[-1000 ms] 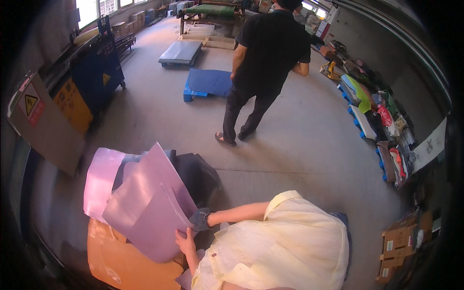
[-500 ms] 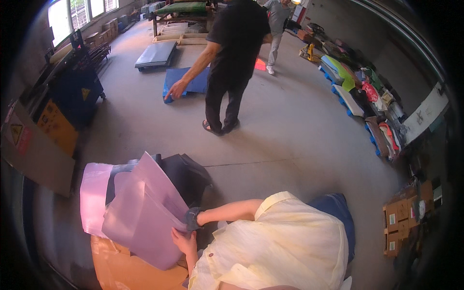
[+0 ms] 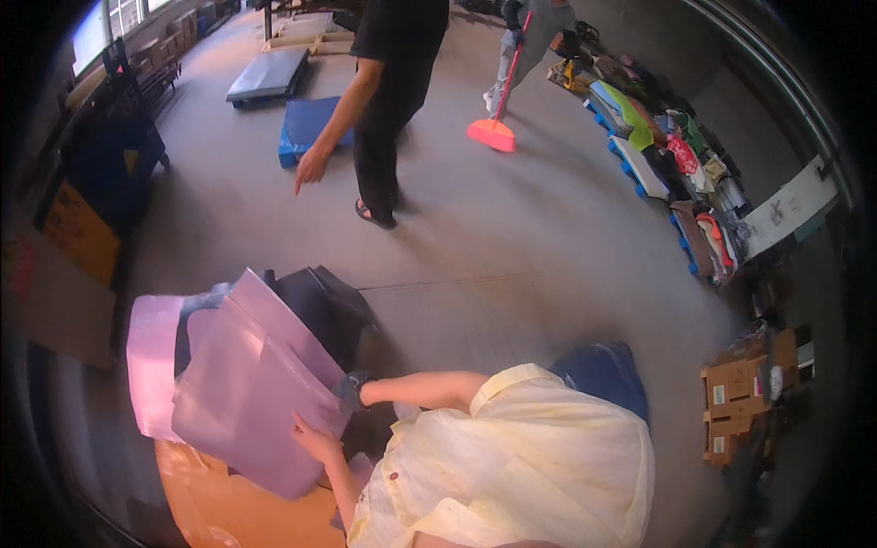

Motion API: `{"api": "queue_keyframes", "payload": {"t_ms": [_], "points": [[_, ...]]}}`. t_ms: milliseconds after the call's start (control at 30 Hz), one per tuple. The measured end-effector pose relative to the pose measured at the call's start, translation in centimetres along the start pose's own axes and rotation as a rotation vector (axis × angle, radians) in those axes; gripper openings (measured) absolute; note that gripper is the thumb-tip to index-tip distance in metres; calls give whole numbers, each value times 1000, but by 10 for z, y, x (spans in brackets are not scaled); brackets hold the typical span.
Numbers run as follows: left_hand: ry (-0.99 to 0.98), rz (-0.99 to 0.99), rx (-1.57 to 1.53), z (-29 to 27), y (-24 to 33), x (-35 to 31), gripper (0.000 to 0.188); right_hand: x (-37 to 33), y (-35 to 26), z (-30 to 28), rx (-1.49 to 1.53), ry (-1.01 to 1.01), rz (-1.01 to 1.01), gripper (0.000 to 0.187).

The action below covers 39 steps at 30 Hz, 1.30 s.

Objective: The person handles large purple foam sheets, folding and carrying them across the workshop. They then clean debris from a machine surface, place a white sheet, and position a black perforated plastic part onto the machine.

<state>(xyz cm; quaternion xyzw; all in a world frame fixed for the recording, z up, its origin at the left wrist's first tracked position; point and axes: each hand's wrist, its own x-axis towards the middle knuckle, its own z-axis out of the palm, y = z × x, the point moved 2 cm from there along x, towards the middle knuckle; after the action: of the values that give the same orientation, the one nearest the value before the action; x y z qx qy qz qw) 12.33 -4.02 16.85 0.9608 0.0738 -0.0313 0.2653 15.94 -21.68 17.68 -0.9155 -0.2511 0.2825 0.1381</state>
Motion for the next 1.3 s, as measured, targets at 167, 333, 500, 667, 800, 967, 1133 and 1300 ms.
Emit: {"api": "queue_keyframes", "payload": {"t_ms": [167, 333, 500, 667, 800, 967, 1133, 1300], "points": [[-490, -124, -316, 36, -9, 21, 43, -4, 8, 4, 18, -75, 53, 32], [-189, -195, -106, 20, 10, 29, 50, -16, 17, -1, 384, -19, 388, 47], [-472, -132, -51, 31, 17, 29, 49, -21, 18, -3, 335, -13, 363, 44], [-443, -25, -11, 32, 30, 25, 51, -22, 22, -1, 436, -48, 387, 47], [-458, -48, -16, 30, 36, 27, 53, -16, 29, 4, 371, -31, 371, 46], [-548, -20, -66, 34, 35, 34, 58, 4, 28, 19, 26, -98, 116, 38], [-363, 146, -123, 47, 25, 48, 65, 18, 34, 20, 220, -45, 266, 38], [-256, 365, 27, 40, 24, 32, 90, 18, 22, 13, 278, -4, 281, 37]]}}
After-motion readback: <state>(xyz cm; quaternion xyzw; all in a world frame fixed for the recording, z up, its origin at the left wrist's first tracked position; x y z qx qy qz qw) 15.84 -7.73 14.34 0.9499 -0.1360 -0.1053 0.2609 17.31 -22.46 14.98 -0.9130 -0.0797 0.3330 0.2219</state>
